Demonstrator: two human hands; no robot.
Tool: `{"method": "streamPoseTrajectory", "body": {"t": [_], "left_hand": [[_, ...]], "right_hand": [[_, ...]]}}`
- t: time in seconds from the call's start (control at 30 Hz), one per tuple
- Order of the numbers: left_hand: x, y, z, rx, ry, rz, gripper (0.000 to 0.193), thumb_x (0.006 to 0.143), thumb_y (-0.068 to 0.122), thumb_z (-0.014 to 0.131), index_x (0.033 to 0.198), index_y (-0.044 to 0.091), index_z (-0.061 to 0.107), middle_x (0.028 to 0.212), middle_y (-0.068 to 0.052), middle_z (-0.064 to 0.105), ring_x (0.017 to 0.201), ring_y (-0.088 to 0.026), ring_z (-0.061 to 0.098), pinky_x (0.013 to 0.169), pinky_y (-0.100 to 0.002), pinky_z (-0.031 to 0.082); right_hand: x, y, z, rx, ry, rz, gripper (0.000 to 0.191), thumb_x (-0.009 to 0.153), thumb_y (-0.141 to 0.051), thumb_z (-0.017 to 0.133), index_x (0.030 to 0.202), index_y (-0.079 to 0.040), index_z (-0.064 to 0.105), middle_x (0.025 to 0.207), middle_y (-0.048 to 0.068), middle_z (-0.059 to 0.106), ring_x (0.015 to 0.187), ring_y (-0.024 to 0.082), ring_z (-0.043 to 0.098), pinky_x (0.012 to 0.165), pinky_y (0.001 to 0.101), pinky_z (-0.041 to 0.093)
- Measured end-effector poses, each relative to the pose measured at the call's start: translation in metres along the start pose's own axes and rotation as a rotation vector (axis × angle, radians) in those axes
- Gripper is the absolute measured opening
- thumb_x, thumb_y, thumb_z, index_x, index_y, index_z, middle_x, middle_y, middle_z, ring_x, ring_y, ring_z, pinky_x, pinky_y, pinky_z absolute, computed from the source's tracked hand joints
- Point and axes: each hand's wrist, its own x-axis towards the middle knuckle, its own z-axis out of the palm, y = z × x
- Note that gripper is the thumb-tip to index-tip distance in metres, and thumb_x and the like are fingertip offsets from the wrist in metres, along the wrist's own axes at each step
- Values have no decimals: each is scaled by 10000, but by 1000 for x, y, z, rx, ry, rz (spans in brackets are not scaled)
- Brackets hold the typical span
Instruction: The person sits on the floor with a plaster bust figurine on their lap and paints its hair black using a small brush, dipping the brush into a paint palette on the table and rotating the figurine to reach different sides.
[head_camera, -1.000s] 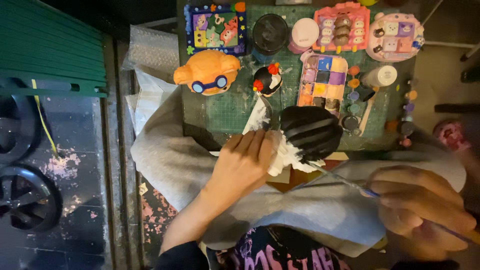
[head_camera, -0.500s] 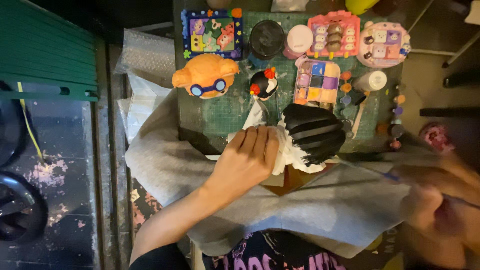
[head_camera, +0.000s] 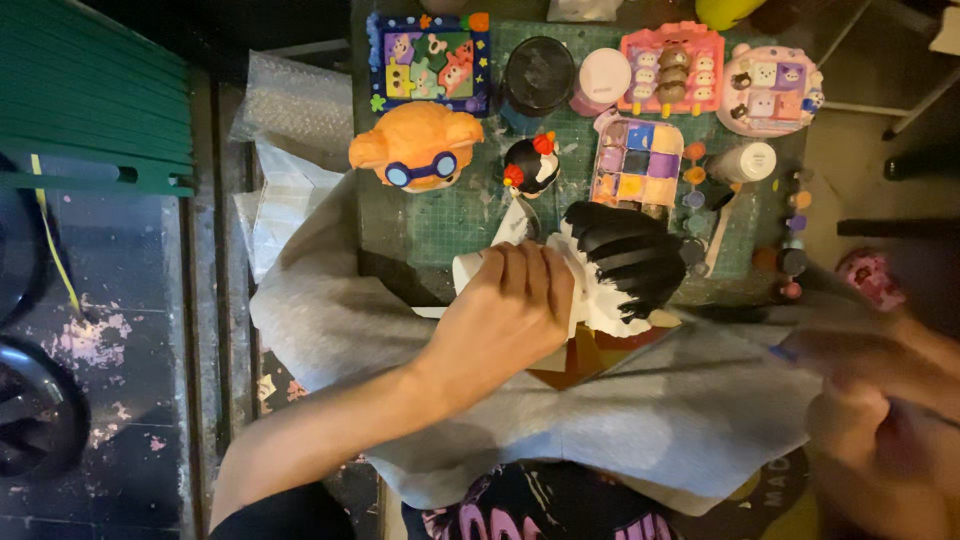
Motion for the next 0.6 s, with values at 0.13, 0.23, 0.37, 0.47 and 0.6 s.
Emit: {"method": "streamPoseTrajectory", "body": {"t": [0.13,0.23,0.37,0.47,0.6], "left_hand": [[6,2,-8,17,-22,17,386,785,169,634,1064,-95,671,891,-171,724,826,-258,694,769,-327,542],[8,2,-15,22,-38,6,403,769,182,636,1057,-96,684,871,-167,724,795,-251,687,749,-328,537],[11,-1,-23,35,-85,20,359,764,167,640,1018,-81,689,880,-160,720,791,-241,679,741,-332,532],[12,-2,-29,47,-75,17,371,746,177,642,1012,-76,699,874,-159,719,784,-236,674,736,-326,527],[12,-2,-34,31,-142,39,359,715,174,660,976,-65,717,862,-148,710,770,-221,659,709,-318,509]], "right_hand": [[14,-9,-10,-65,-184,-141,250,810,-126,667,1028,-5,650,1087,165,718,868,246,721,741,330,544],[21,-15,-12,2,-237,-16,308,772,-88,630,1057,21,670,1093,170,722,828,225,701,672,293,544],[10,-28,-3,-129,-91,41,164,876,-48,586,1004,-18,683,1008,130,726,840,240,706,745,356,551],[3,-17,6,66,6,-39,193,827,-106,685,1006,-47,640,1029,157,703,886,219,712,770,306,569],[-1,-12,13,160,98,-64,75,966,-89,597,1029,-72,634,1016,153,705,872,198,716,782,282,589]]}}
